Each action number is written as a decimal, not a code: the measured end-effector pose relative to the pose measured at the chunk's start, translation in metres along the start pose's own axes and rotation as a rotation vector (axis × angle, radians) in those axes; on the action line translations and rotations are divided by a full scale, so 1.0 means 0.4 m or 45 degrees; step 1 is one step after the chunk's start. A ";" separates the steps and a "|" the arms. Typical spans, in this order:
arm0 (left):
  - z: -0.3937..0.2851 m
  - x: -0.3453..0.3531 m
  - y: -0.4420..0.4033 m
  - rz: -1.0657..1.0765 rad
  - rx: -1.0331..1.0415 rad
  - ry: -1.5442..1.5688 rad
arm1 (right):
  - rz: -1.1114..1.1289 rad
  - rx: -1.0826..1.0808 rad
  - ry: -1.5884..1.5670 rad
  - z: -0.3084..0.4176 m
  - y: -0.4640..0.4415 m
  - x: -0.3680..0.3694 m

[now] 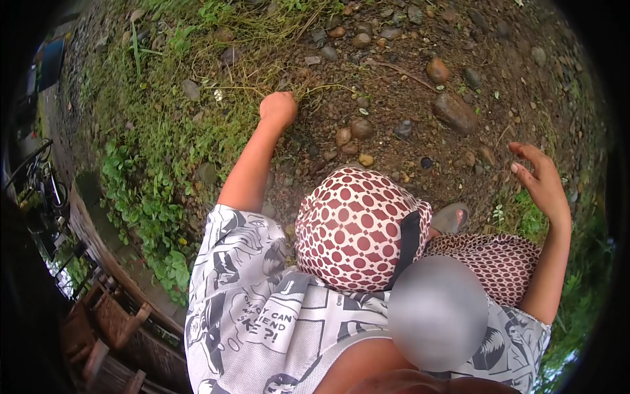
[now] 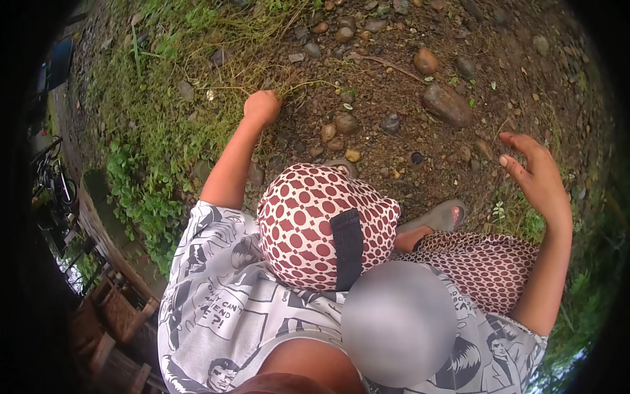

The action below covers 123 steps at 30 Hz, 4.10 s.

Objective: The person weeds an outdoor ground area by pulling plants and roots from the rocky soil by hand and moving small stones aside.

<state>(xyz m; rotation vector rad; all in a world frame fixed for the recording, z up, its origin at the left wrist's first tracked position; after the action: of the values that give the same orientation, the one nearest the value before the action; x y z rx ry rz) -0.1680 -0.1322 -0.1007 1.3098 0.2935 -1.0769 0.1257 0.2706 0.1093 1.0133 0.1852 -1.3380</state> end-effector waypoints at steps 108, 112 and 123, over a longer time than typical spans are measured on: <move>0.239 0.249 0.515 0.601 0.404 -0.630 | 0.154 -0.140 0.019 0.057 -0.050 0.024; 0.130 0.148 0.383 -0.038 0.343 -0.228 | 0.131 -0.109 0.013 0.079 -0.046 0.016; 0.130 0.086 0.111 -0.463 0.018 0.112 | -0.018 -0.165 0.018 0.047 -0.007 0.005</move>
<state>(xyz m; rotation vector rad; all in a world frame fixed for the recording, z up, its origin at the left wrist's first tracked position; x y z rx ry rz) -0.1360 -0.1990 -0.0818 1.3498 0.6085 -1.3274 0.1160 0.2563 0.1177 0.9135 0.2864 -1.3147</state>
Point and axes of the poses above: each hand's wrist, its own y-axis away from the middle knuckle, its own x-axis out of the palm, z = x × y, the point moved 3 cm from there along -y, towards the middle knuckle, and after that the axes turned 11 degrees about -x, right-handed, at the moved point
